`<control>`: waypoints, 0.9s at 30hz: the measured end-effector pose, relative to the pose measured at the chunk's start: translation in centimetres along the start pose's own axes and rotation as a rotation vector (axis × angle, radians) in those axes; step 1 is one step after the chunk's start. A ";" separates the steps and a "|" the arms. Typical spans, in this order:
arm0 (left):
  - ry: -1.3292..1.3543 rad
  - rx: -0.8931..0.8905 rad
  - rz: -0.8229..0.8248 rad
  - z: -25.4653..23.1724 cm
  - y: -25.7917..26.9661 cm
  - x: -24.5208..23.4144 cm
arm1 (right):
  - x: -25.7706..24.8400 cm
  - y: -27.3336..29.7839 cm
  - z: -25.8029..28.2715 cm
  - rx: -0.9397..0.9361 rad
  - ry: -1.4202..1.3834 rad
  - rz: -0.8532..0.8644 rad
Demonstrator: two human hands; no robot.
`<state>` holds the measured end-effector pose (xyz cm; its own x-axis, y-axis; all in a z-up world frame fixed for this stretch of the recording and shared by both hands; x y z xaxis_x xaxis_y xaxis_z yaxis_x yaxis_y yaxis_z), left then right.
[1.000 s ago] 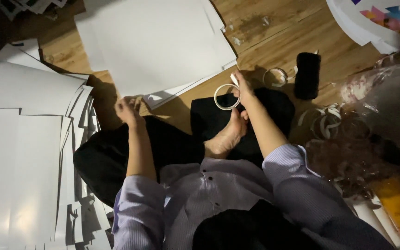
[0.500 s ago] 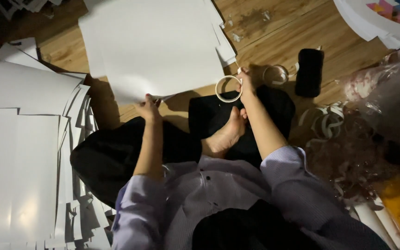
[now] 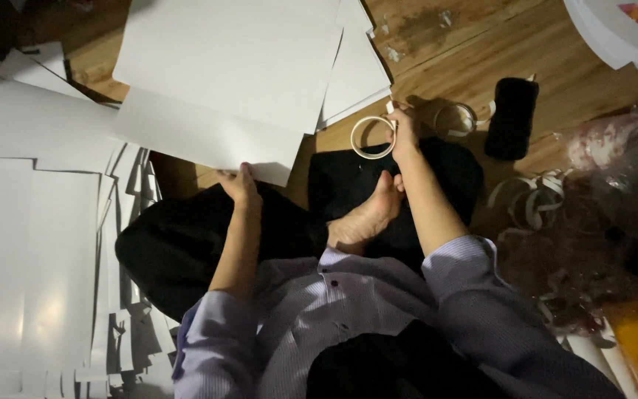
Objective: The person applies adhesive tape to the edges of large white paper sheets by hand while sitting on a wooden floor. They peel tape from a roll, stick it along the borders of the paper, and move each sheet to a growing stack.
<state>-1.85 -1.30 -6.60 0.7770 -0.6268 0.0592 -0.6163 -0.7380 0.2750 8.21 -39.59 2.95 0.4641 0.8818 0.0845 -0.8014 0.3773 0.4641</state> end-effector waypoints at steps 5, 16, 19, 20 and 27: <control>-0.233 0.070 0.013 -5.8 -2.4 0.7 | 0.9 1.2 0.0 -0.052 0.169 0.140; -0.130 0.103 0.272 -6.7 -7.9 -3.5 | 2.9 4.4 1.7 -0.069 0.394 0.367; -0.228 0.171 0.395 -14.1 -4.2 1.0 | 4.4 6.8 4.7 0.006 0.362 0.445; -0.227 0.165 0.393 -14.5 -4.6 1.1 | 4.6 7.2 5.4 0.010 0.368 0.445; -0.716 0.222 0.199 -8.2 -9.9 -0.5 | 5.6 8.9 6.9 0.113 0.276 0.585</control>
<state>4.89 8.41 -1.51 0.4232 -0.7059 -0.5680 -0.8055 -0.5802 0.1209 6.33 -33.23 13.65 -0.1620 0.9783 0.1292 -0.8405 -0.2054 0.5013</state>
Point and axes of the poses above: each hand's wrist, its own y-axis away from the middle knuckle, its own x-axis out of the palm, z = x × y, the point moved 2 cm from there along -y, towards the middle knuckle, and after that the axes turned 1 degree about z, right-handed, at the moved point
